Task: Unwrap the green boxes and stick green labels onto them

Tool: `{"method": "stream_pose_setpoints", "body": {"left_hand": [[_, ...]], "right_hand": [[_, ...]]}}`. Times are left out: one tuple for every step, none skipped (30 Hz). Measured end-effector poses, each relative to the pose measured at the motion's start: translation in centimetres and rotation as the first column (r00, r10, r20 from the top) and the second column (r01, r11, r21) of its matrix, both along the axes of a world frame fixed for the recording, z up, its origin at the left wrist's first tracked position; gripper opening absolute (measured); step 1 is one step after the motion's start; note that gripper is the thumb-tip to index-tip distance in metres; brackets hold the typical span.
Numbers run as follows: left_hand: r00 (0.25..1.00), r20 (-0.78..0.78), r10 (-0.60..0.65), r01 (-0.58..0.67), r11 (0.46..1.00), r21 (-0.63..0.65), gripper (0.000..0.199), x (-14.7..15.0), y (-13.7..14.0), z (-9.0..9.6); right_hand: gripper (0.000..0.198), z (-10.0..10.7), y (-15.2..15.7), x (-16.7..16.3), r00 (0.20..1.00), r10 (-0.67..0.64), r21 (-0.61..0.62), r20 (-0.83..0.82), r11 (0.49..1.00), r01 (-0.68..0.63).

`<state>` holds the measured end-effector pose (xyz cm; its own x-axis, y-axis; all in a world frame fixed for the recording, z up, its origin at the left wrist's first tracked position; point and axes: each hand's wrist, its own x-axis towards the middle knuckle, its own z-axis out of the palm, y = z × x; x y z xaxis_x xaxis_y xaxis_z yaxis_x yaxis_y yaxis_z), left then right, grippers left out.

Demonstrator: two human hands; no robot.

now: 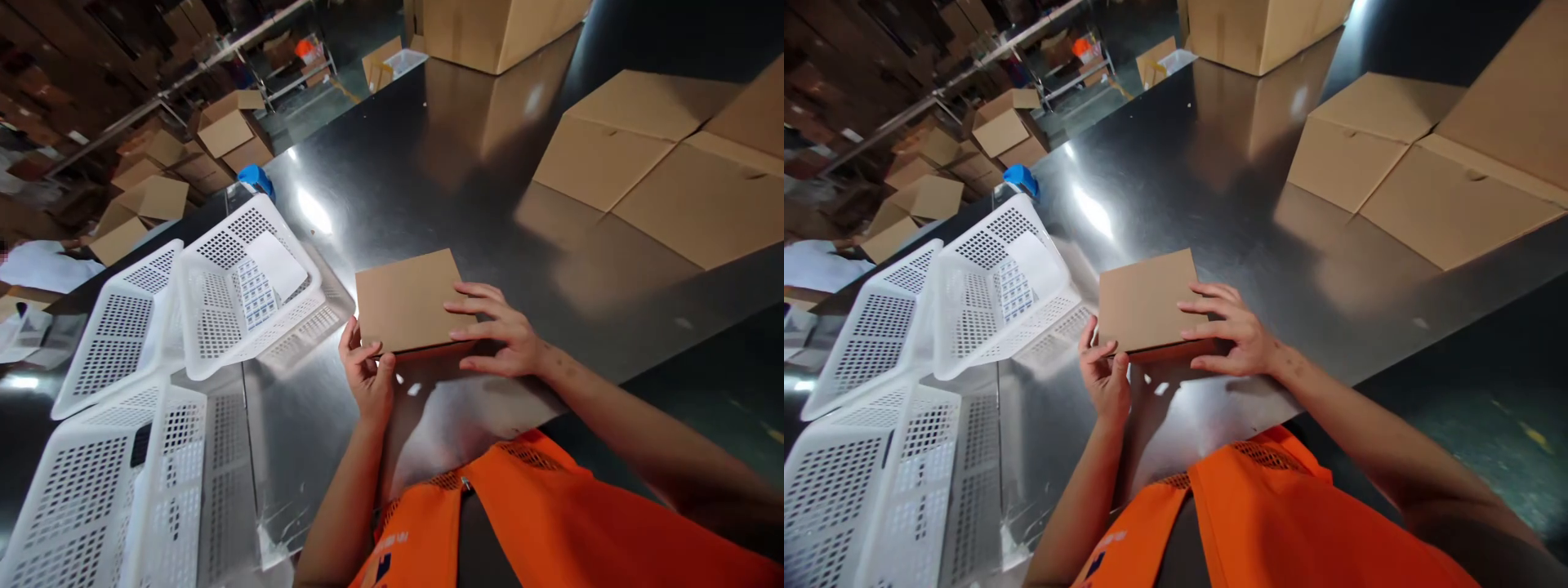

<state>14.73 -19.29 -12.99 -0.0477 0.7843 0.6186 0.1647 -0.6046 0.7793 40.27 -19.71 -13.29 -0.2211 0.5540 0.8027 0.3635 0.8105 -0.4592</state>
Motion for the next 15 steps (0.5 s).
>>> {"method": "stream_pose_setpoints", "body": {"left_hand": [[1.0,-0.016,0.012,-0.012,1.0,0.008,0.017,0.0,0.1,-0.1],[0.999,-0.028,0.026,-0.025,1.0,0.016,0.017,0.0,0.1,-0.2],[0.999,-0.036,0.038,-0.038,0.999,0.023,0.017,0.0,0.2,-0.2],[0.998,-0.041,0.048,-0.047,0.998,0.029,0.018,0.0,0.3,-0.3],[0.997,-0.047,0.053,-0.051,0.998,0.034,0.017,0.0,0.4,-0.3],[0.997,-0.053,0.055,-0.053,0.998,0.04,0.016,0.0,0.5,-0.3],[0.997,-0.056,0.052,-0.049,0.998,0.047,0.016,0.0,0.5,-0.3],[0.998,-0.053,0.04,-0.037,0.998,0.052,0.015,0.0,0.6,-0.3],[0.999,-0.046,0.02,-0.017,0.998,0.058,0.015,-0.1,0.6,-0.4],[0.999,-0.045,0.0,0.003,0.998,0.068,0.017,-0.2,0.6,-0.5],[0.999,-0.051,-0.015,0.019,0.997,0.074,0.02,-0.3,0.6,-0.7],[0.998,-0.063,-0.025,0.029,0.997,0.073,0.023,-0.5,0.6,-0.9],[0.997,-0.077,-0.025,0.03,0.998,0.063,0.023,-0.6,0.6,-1.2],[0.996,-0.091,-0.018,0.022,0.999,0.045,0.023,-0.8,0.6,-1.4],[0.995,-0.099,-0.007,0.011,0.999,0.032,0.024,-0.9,0.6,-1.6]], "right_hand": [[0.029,-0.2,0.1,-0.4,0.999,-0.014,0.019,-0.042,1.0,0.014],[0.026,-0.5,0.2,-0.8,0.996,-0.026,0.037,-0.084,0.999,0.029],[0.024,-0.6,0.5,-1.2,0.992,-0.035,0.051,-0.122,0.998,0.041],[0.023,-0.9,0.8,-1.6,0.988,-0.039,0.059,-0.15,0.997,0.049],[0.025,-1.1,1.1,-2.0,0.985,-0.039,0.064,-0.167,0.997,0.051],[0.03,-1.3,1.3,-2.2,0.984,-0.035,0.072,-0.174,0.996,0.048],[0.036,-1.6,1.4,-2.4,0.985,-0.033,0.072,-0.172,0.996,0.046],[0.043,-1.8,1.4,-2.4,0.987,-0.031,0.071,-0.158,0.997,0.042],[0.05,-1.8,1.3,-2.3,0.991,-0.029,0.066,-0.133,0.997,0.038],[0.056,-1.6,1.1,-2.0,0.995,-0.033,0.051,-0.095,0.998,0.038],[0.06,-1.2,0.7,-1.6,0.998,-0.041,0.019,-0.037,0.999,0.041],[0.062,-0.4,0.3,-1.1,0.998,-0.049,-0.026,0.041,0.998,0.05],[0.065,0.7,0.0,-0.6,0.989,-0.057,-0.079,0.136,0.995,0.068],[0.068,2.1,-0.3,-0.1,0.969,-0.062,-0.129,0.241,0.987,0.095],[0.074,3.6,-0.4,0.3,0.936,-0.062,-0.173,0.347,0.976,0.129]]}}
